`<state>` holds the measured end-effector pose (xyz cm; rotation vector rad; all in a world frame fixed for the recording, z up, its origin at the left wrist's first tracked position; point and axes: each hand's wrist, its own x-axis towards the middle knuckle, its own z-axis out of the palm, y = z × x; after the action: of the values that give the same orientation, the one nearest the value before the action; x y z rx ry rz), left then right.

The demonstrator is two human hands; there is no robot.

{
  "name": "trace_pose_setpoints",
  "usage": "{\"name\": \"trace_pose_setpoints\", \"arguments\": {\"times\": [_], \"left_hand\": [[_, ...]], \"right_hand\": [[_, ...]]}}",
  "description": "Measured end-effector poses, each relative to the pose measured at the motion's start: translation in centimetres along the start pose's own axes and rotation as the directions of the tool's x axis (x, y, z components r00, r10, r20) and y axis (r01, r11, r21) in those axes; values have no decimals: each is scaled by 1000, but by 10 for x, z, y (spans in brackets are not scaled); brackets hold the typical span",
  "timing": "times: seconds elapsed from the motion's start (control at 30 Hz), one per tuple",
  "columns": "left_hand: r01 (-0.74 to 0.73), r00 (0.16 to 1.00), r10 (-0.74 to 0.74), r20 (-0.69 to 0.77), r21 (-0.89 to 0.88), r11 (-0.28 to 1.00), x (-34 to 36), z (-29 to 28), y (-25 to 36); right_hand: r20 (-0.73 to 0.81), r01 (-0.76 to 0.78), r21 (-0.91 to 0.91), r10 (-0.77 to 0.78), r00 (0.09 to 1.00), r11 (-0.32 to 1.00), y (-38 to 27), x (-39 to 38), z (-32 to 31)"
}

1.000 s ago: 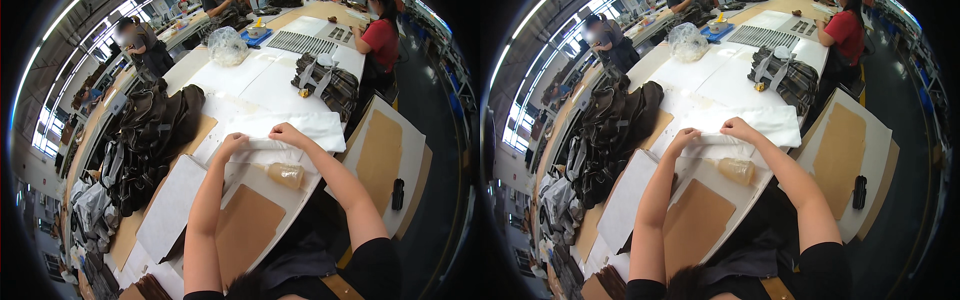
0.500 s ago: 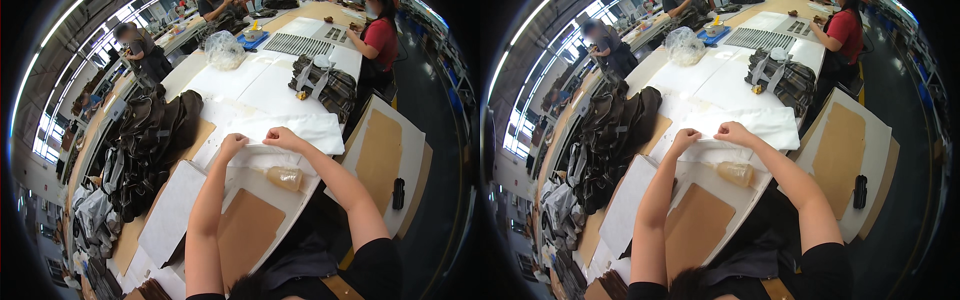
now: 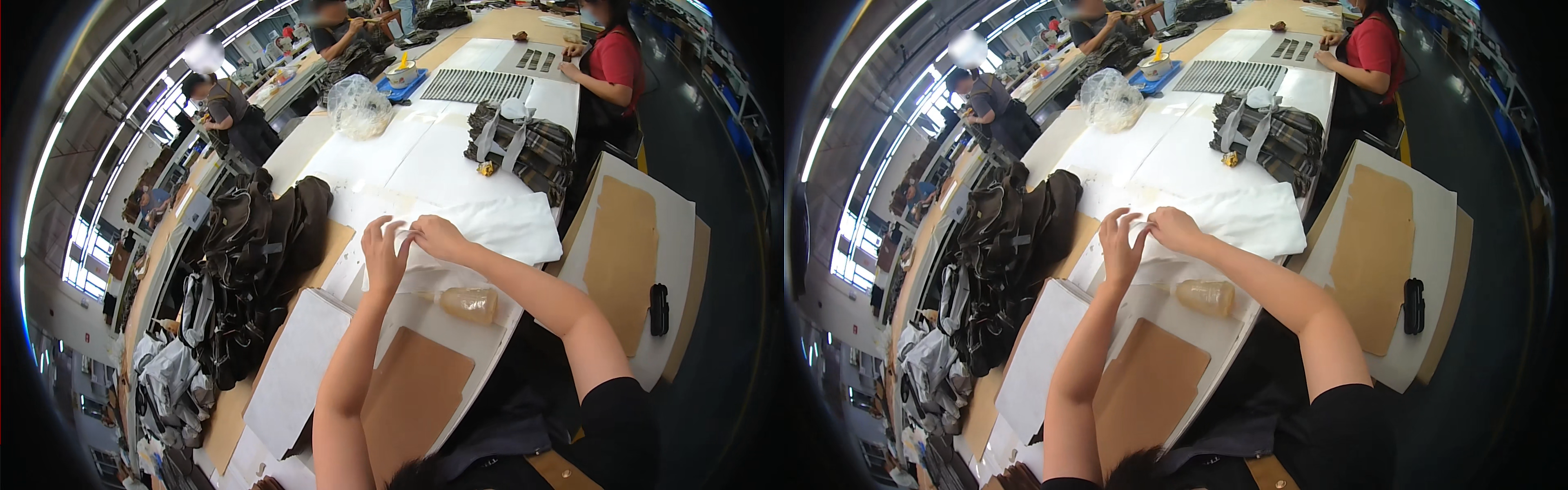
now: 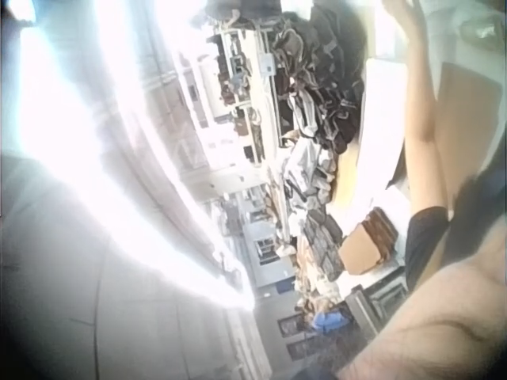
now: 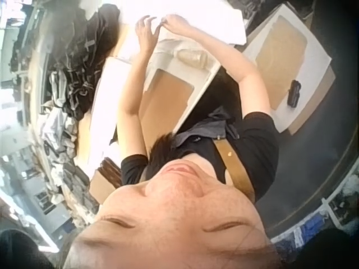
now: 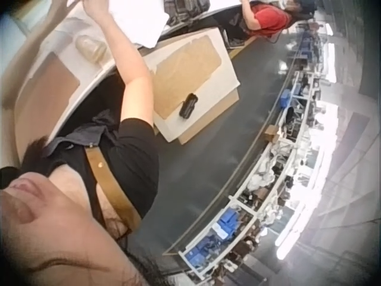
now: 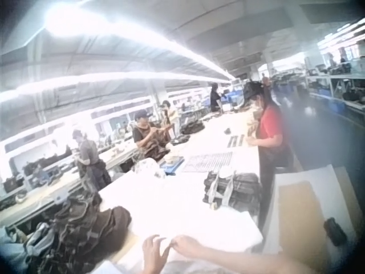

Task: Gluing white fabric/lining onto leather panels and organizing them.

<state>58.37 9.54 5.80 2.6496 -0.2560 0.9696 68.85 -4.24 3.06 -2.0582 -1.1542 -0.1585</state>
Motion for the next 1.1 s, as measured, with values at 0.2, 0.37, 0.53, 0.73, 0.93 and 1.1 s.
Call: {"name": "trace_pose_setpoints", "arguments": {"times": [0.2, 0.37, 0.53, 0.73, 0.93, 1.1], "left_hand": [[328, 901, -356, 247, 148, 933, -45, 35, -60], [343, 698, -392, 599, 200, 918, -42, 37, -56], [332, 577, -434, 692, 287, 899, -30, 32, -44], [374, 626, -458, 631, 273, 887, 1, 50, -29], [280, 748, -420, 514, 330, 902, -5, 70, -19], [266, 777, -399, 487, 320, 909, -5, 64, -17]], "right_hand": [[349, -422, 907, 552, 758, 6, 44, 5, 5], [432, -228, 867, 439, 788, -444, 99, -22, -29], [370, -144, 813, 308, 877, -564, 112, -42, -40], [401, -170, 787, 282, 872, -593, 108, -43, -44], [369, -109, 815, 365, 855, -569, 117, -40, -36], [389, -157, 805, 309, 868, -573, 108, -36, -46]]}}
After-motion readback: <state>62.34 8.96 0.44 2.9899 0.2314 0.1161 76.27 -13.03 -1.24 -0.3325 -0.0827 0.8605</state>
